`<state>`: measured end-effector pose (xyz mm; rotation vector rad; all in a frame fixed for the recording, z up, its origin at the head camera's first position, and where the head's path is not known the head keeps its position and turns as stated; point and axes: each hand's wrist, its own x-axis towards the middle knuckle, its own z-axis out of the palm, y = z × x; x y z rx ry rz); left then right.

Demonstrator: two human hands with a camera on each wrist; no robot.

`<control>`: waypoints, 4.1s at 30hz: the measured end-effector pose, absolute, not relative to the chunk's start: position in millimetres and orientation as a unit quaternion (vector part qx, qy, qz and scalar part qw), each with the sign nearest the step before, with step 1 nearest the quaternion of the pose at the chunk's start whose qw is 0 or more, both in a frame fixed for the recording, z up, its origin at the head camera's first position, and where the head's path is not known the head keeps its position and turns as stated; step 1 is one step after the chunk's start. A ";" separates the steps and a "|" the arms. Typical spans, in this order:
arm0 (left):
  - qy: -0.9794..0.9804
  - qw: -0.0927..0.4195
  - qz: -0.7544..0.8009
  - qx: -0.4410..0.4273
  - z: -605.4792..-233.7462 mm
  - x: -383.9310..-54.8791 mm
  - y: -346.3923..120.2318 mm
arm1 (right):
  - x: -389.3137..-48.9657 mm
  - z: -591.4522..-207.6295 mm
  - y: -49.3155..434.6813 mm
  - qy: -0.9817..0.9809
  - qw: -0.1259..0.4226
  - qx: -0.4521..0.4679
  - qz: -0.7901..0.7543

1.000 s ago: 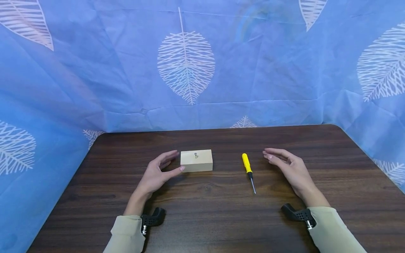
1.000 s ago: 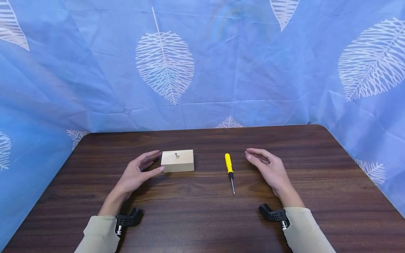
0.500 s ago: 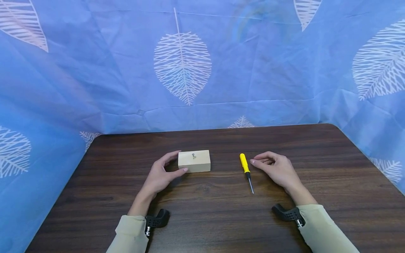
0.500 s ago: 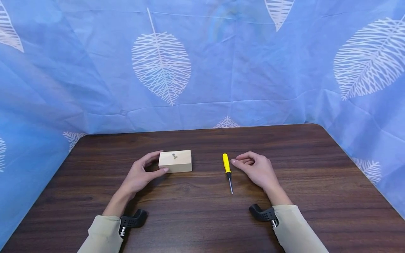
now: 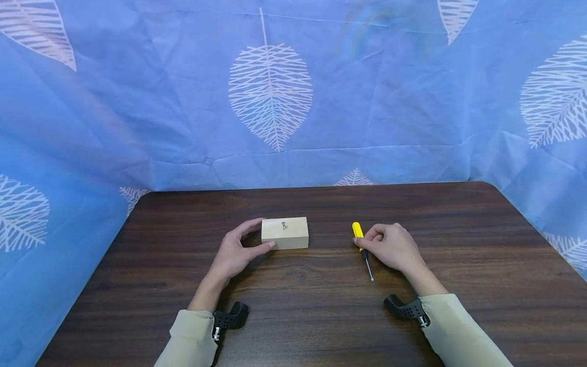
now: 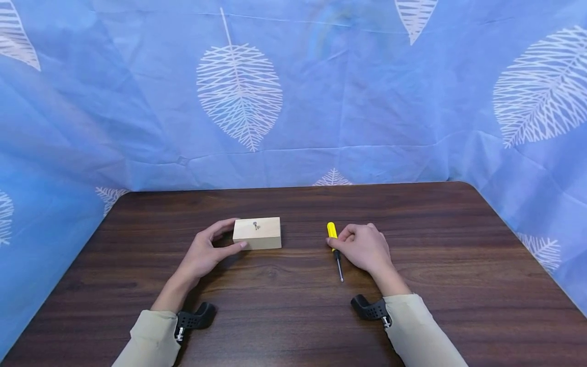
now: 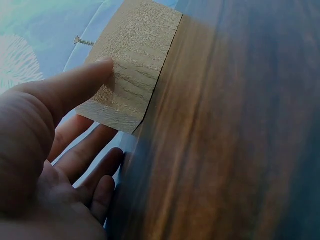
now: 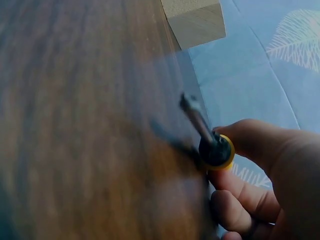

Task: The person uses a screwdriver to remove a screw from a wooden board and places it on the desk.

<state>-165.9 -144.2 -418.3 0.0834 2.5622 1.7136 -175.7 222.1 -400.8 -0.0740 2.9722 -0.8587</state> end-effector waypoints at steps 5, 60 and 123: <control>0.834 0.031 0.550 0.028 -418.1 -165.7 -144.9 | -176.9 -399.3 224.2 0.942 0.050 0.000 -0.331; 0.843 0.017 0.536 0.026 -419.0 -165.5 -144.4 | -191.3 -322.9 83.9 0.783 -0.125 -0.158 -0.589; 0.845 0.018 0.534 0.015 -419.0 -166.9 -145.2 | -193.4 -326.5 57.4 0.816 -0.194 -0.257 -0.480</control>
